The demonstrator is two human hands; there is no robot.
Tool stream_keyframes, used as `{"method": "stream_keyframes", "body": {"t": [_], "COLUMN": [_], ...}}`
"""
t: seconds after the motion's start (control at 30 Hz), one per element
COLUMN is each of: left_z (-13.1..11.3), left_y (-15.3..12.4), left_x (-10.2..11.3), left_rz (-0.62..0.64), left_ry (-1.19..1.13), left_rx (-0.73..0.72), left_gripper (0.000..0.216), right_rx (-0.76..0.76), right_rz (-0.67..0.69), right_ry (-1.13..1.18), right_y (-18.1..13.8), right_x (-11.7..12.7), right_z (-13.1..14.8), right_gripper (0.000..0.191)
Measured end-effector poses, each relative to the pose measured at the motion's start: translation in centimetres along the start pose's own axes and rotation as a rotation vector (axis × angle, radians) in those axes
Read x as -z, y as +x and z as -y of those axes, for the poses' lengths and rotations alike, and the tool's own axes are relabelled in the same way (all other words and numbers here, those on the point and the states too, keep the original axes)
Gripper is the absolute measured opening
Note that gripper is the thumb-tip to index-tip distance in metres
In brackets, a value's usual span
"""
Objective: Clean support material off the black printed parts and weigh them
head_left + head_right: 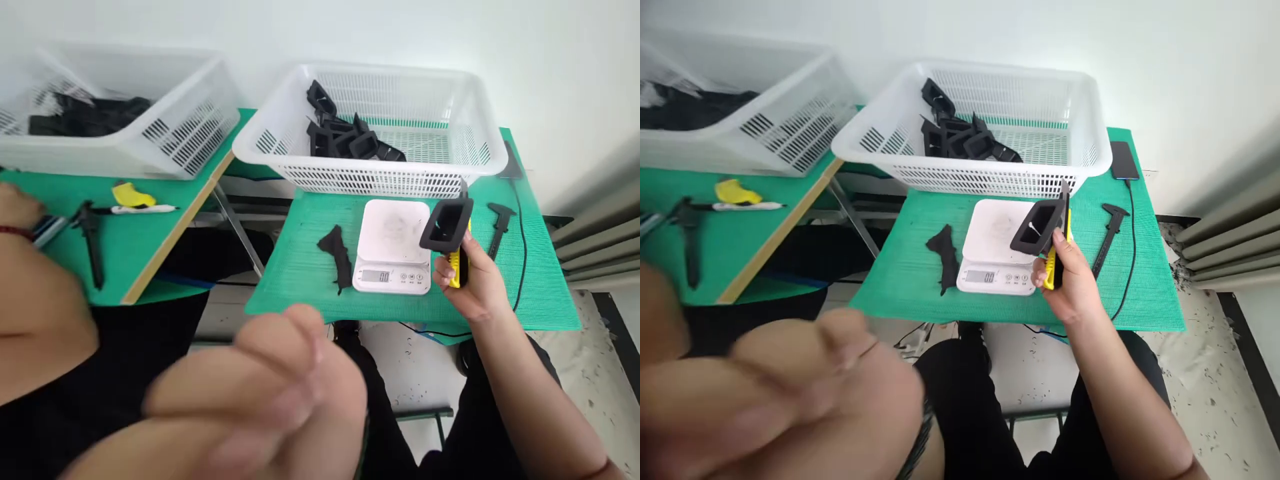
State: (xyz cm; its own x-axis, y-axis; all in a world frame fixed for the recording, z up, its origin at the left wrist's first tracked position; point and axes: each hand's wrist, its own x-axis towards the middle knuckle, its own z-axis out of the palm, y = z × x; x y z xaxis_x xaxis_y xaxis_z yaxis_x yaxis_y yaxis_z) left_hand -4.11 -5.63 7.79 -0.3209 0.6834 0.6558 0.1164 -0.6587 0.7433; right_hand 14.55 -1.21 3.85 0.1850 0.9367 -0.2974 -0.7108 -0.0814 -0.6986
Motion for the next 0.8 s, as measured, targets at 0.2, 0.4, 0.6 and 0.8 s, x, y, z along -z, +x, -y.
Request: {"method": "stream_keyframes", "body": {"t": [0.2, 0.4, 0.6, 0.8], "left_z": [4.9, 8.2, 8.4, 8.8], "left_y": [-1.5, -1.7, -1.0, 0.2], "left_x": [-6.1, -6.8, -6.7, -7.1], "left_rz": [0.272, 0.152, 0.185, 0.127], "left_ry": [0.015, -0.117, -0.214, -0.235], "left_rx": [0.11, 0.133, 0.418, 0.46], "left_gripper": [0.016, 0.022, 0.037, 0.042], "right_rx": [0.08, 0.161, 0.298, 0.294], "right_rz": [0.071, 0.129, 0.187, 0.217], "right_ry": [-0.225, -0.446, -0.651, -0.689], "right_y": [0.2, 0.5, -0.7, -2.3], "right_x": [-1.1, -2.0, -0.8, 1.5], "right_z": [-1.5, -1.3, -0.7, 0.1], "right_gripper": [0.041, 0.042, 0.032, 0.033]}}
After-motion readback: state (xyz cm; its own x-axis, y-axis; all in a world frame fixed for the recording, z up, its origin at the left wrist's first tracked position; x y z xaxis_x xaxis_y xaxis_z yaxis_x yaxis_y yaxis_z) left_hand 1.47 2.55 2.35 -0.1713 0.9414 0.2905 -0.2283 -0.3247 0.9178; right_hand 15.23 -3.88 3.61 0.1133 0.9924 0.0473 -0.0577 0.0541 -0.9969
